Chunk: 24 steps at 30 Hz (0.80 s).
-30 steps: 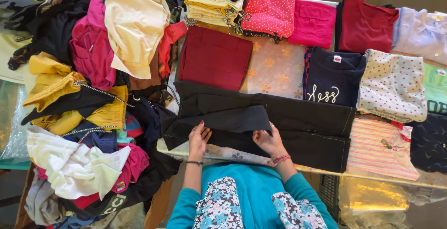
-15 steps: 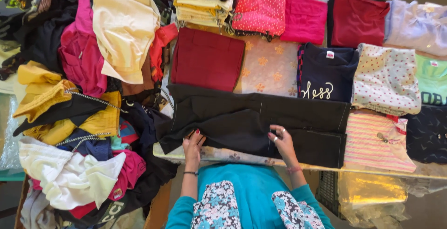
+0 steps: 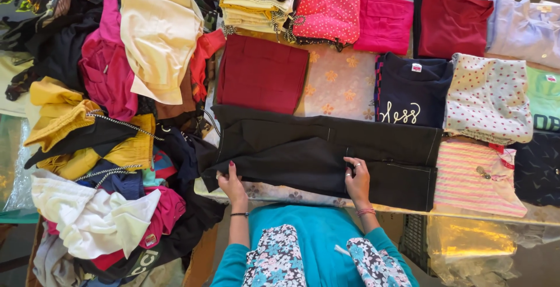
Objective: The person is folding various garments, including t-shirts and trousers, and organizing them on a table.
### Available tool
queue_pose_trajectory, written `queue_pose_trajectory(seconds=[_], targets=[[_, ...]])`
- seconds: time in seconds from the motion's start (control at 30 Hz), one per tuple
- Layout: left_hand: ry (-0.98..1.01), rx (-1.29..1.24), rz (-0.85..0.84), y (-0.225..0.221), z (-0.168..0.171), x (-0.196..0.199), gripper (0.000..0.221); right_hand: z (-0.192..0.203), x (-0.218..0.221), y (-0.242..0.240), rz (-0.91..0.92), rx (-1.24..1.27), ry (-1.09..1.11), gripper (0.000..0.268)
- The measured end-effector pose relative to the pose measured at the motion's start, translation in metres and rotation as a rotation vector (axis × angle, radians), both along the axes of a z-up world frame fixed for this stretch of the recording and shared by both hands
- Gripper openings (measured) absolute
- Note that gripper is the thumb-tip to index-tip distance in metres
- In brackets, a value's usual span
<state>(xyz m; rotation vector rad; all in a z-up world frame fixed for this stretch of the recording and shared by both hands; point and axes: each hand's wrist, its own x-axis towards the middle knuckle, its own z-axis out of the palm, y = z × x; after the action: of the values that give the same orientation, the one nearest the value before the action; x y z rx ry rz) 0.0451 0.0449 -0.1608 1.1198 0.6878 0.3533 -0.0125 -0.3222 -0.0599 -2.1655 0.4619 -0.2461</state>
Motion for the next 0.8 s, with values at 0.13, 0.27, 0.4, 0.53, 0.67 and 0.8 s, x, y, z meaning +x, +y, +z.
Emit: queue_pose_trajectory(seconds=[0.13,0.27,0.4,0.53,0.67,0.8], targets=[[0.059,0.157,-0.107,0.010,0.014,0.017,0.035,0.000,0.001,-0.001,0.008,0.026,0.014,0.032],[0.339,0.229,-0.193,0.018,0.035,0.032,0.053,0.001,0.007,-0.001,0.028,-0.078,0.029,0.038],[0.416,0.343,-0.146,0.024,0.031,0.035,0.064,-0.015,0.012,-0.005,-0.062,-0.005,0.135,0.056],[0.600,0.842,-0.211,0.028,0.050,0.017,0.065,0.004,0.004,0.004,-0.053,-0.298,0.149,0.056],[0.429,1.456,-0.208,0.011,0.094,0.013,0.056,0.034,0.008,0.021,0.124,-0.528,-0.143,0.078],[-0.061,1.583,-0.506,-0.054,0.141,0.028,0.068,0.000,0.013,0.024,0.435,-0.587,0.128,0.085]])
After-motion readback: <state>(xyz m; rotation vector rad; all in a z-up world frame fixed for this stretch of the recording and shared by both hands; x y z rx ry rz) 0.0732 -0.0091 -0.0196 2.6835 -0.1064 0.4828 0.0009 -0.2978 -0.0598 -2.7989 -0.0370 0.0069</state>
